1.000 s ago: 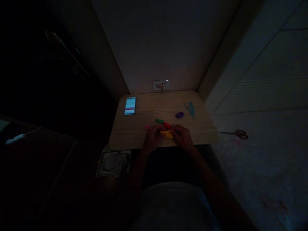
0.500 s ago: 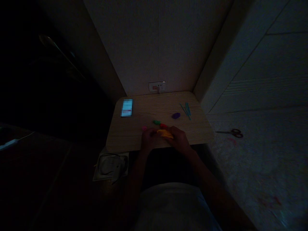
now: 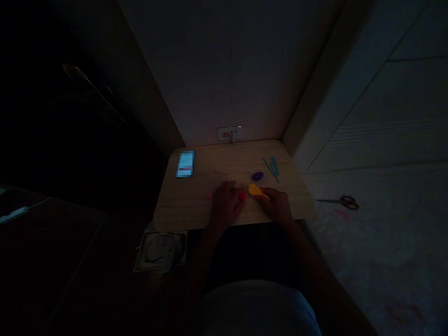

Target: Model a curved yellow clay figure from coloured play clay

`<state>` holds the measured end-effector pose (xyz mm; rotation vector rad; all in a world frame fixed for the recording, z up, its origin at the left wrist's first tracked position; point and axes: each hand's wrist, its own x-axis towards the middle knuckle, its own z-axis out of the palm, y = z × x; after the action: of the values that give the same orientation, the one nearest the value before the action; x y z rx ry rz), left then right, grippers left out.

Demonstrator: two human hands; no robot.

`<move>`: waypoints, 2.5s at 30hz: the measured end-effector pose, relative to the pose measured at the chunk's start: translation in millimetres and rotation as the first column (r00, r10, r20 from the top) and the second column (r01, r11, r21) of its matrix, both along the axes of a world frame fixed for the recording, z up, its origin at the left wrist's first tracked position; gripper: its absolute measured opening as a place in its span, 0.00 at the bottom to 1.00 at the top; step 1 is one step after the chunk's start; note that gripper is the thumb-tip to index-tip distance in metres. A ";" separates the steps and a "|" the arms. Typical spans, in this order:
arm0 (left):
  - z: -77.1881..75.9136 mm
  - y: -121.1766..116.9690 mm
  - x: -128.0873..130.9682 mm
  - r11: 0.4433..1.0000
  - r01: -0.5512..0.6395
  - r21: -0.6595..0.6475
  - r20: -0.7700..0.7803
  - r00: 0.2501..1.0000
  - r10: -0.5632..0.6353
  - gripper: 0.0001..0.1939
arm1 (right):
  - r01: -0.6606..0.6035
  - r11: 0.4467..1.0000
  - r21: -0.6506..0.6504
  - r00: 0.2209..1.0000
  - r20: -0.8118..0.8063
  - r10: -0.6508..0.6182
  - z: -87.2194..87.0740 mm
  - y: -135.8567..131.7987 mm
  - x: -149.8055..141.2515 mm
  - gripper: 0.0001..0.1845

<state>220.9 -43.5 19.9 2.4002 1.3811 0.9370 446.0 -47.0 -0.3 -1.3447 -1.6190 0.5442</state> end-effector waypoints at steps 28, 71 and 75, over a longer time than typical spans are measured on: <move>-19.5 40.9 -95.6 0.950 -0.303 0.068 0.283 0.919 0.273 0.20 | 0.012 0.992 -0.126 1.000 -0.019 -0.014 -1.7 -0.7 -6.0 0.18; -19.7 19.8 -8.1 0.972 0.160 -0.172 0.082 0.986 -0.148 0.12 | -0.317 0.943 -0.096 0.924 0.190 0.330 11.7 15.9 -14.9 0.18; -11.4 10.3 -8.0 0.977 0.145 -0.155 0.061 0.989 -0.137 0.11 | -0.296 0.949 -0.104 0.942 0.131 0.308 16.9 12.9 -8.3 0.19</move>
<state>212.9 -33.2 8.5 2.3047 1.2019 0.8119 437.7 -34.1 16.6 -1.2248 -1.9599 0.7167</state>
